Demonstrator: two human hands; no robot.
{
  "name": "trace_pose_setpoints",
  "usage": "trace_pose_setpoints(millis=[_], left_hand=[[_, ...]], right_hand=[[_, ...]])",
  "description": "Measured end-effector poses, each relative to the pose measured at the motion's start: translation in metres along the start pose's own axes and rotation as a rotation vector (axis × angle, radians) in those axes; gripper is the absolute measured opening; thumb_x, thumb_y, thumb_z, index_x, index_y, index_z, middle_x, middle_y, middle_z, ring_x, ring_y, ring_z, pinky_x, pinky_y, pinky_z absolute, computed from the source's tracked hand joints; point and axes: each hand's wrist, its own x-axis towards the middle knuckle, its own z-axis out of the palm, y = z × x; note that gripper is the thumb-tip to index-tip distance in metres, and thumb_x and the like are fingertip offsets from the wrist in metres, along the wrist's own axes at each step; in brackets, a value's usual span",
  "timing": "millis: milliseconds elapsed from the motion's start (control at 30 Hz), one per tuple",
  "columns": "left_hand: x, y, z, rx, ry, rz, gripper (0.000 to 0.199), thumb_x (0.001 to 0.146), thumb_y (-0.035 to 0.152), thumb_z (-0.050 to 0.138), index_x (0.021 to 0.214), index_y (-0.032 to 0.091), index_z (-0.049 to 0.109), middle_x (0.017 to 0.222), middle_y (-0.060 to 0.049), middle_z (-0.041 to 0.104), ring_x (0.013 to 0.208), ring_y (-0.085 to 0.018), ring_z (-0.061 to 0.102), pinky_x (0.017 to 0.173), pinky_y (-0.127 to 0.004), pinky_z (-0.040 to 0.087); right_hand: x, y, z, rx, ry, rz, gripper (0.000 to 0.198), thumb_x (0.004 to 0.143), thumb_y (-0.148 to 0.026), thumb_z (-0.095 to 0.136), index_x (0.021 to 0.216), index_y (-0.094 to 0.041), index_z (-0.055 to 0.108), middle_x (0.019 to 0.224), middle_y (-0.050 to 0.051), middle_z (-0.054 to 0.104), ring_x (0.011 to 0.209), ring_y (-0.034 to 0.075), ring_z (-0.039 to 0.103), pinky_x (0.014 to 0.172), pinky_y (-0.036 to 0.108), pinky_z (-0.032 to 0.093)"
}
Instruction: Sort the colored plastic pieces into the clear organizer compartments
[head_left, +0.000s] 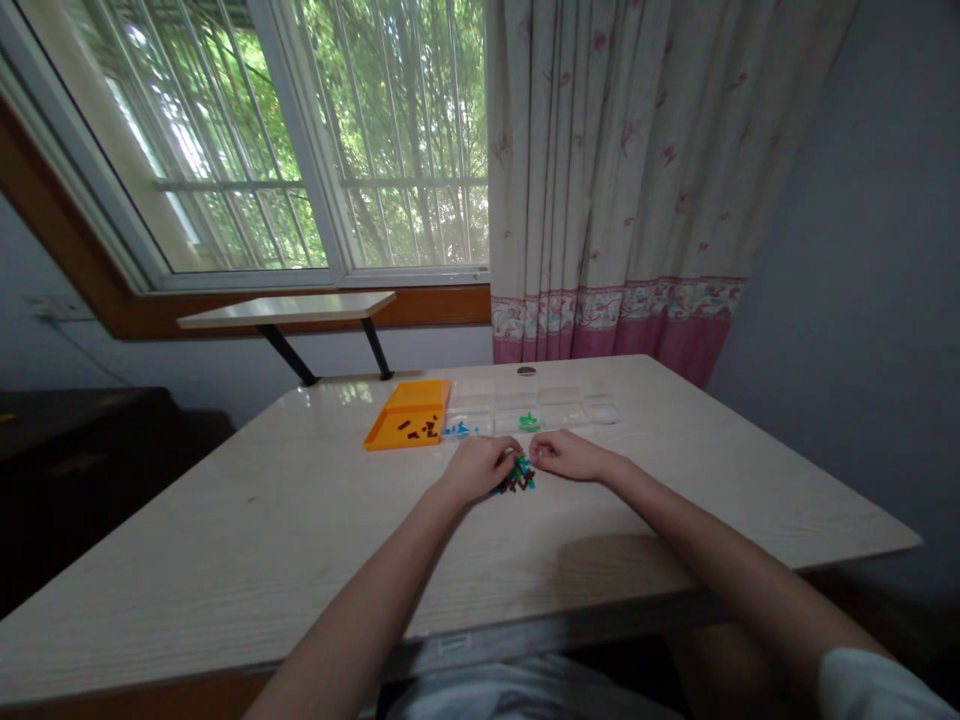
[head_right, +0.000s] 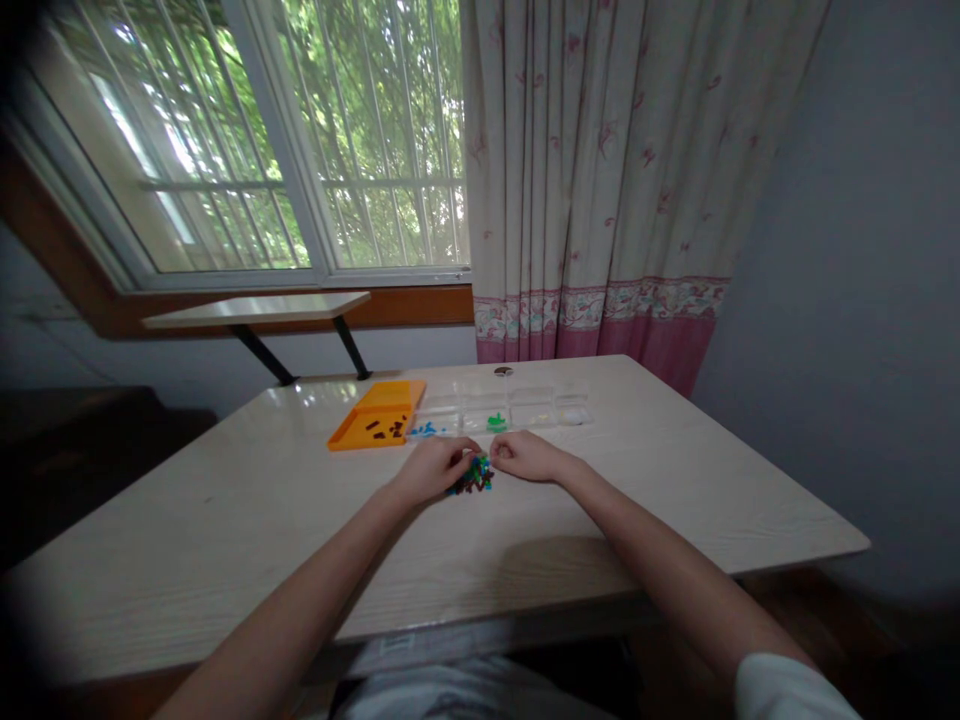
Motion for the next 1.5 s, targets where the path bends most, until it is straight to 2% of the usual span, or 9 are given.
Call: trace_pose_setpoints(millis=[200,333,567,800,900,1000,1267,1400,1500], left_hand=[[0.0,-0.002,-0.002,-0.007,0.048,-0.013,0.026,0.082,0.034,0.045,0.096,0.021,0.062,0.06,0.0,0.06,0.057,-0.012,0.054,0.057,-0.02,0.036],[0.0,0.001,-0.001,-0.04,0.084,0.008,0.025,0.082,0.034,0.046,0.098,0.021,0.061,0.061,0.001,0.06,0.056,-0.011,0.053,0.056,-0.019,0.035],[0.001,0.0,0.0,-0.07,0.083,0.014,0.022,0.083,0.029,0.045,0.095,0.021,0.061,0.065,0.001,0.062,0.057,-0.01,0.052,0.056,-0.019,0.035],[0.002,0.0,0.004,-0.178,0.123,-0.006,0.022,0.082,0.03,0.045,0.093,0.019,0.062,0.057,0.003,0.056,0.053,-0.009,0.048,0.053,-0.018,0.033],[0.003,-0.002,0.005,-0.255,0.139,-0.024,0.021,0.081,0.029,0.047,0.089,0.018,0.062,0.054,0.004,0.052,0.051,-0.008,0.046,0.051,-0.017,0.032],[0.005,-0.006,0.003,-0.307,0.211,-0.066,0.021,0.08,0.03,0.048,0.086,0.017,0.062,0.052,0.005,0.048,0.049,-0.008,0.044,0.049,-0.017,0.03],[0.004,-0.007,-0.008,-0.241,0.432,-0.082,0.022,0.077,0.033,0.052,0.081,0.015,0.064,0.048,0.005,0.045,0.046,-0.007,0.042,0.047,-0.017,0.03],[0.003,-0.003,-0.008,-0.193,0.528,-0.042,0.022,0.077,0.033,0.052,0.08,0.016,0.065,0.048,0.005,0.047,0.045,-0.006,0.042,0.048,-0.016,0.032],[0.002,-0.002,-0.009,-0.168,0.605,-0.025,0.022,0.077,0.034,0.053,0.079,0.016,0.065,0.048,0.005,0.047,0.044,-0.006,0.042,0.047,-0.016,0.032]], right_hand=[[0.005,0.001,0.005,0.461,-0.016,0.087,0.02,0.076,-0.035,0.052,0.077,-0.015,0.052,0.047,-0.008,0.037,0.041,0.004,0.03,0.04,0.017,0.021],[0.009,-0.005,0.009,0.733,-0.045,0.155,0.026,0.071,-0.04,0.056,0.076,-0.016,0.049,0.041,-0.011,0.035,0.033,0.003,0.023,0.034,0.017,0.014],[0.01,-0.008,0.009,0.845,-0.076,0.173,0.028,0.068,-0.039,0.06,0.076,-0.015,0.049,0.039,-0.011,0.036,0.03,0.002,0.022,0.032,0.016,0.011],[0.01,-0.008,0.008,0.892,-0.087,0.16,0.027,0.069,-0.038,0.06,0.075,-0.015,0.049,0.041,-0.011,0.035,0.031,0.001,0.022,0.033,0.016,0.012],[0.01,-0.007,0.008,0.837,-0.051,0.169,0.029,0.069,-0.042,0.059,0.076,-0.015,0.05,0.041,-0.011,0.034,0.032,0.002,0.022,0.033,0.017,0.012],[0.01,-0.005,0.009,0.679,0.037,0.137,0.029,0.073,-0.044,0.054,0.077,-0.015,0.052,0.043,-0.01,0.035,0.035,0.004,0.025,0.035,0.017,0.016],[0.004,-0.019,0.023,-0.124,0.183,-0.095,0.02,0.078,-0.029,0.055,0.092,-0.019,0.063,0.071,0.0,0.057,0.065,0.011,0.049,0.061,0.021,0.035],[0.003,-0.03,0.033,-0.234,0.199,-0.122,0.02,0.077,-0.032,0.057,0.093,-0.021,0.063,0.085,0.002,0.06,0.08,0.013,0.054,0.071,0.023,0.038],[0.003,-0.031,0.036,-0.252,0.216,-0.124,0.018,0.077,-0.031,0.057,0.09,-0.021,0.064,0.087,0.002,0.061,0.083,0.014,0.055,0.073,0.023,0.039]])
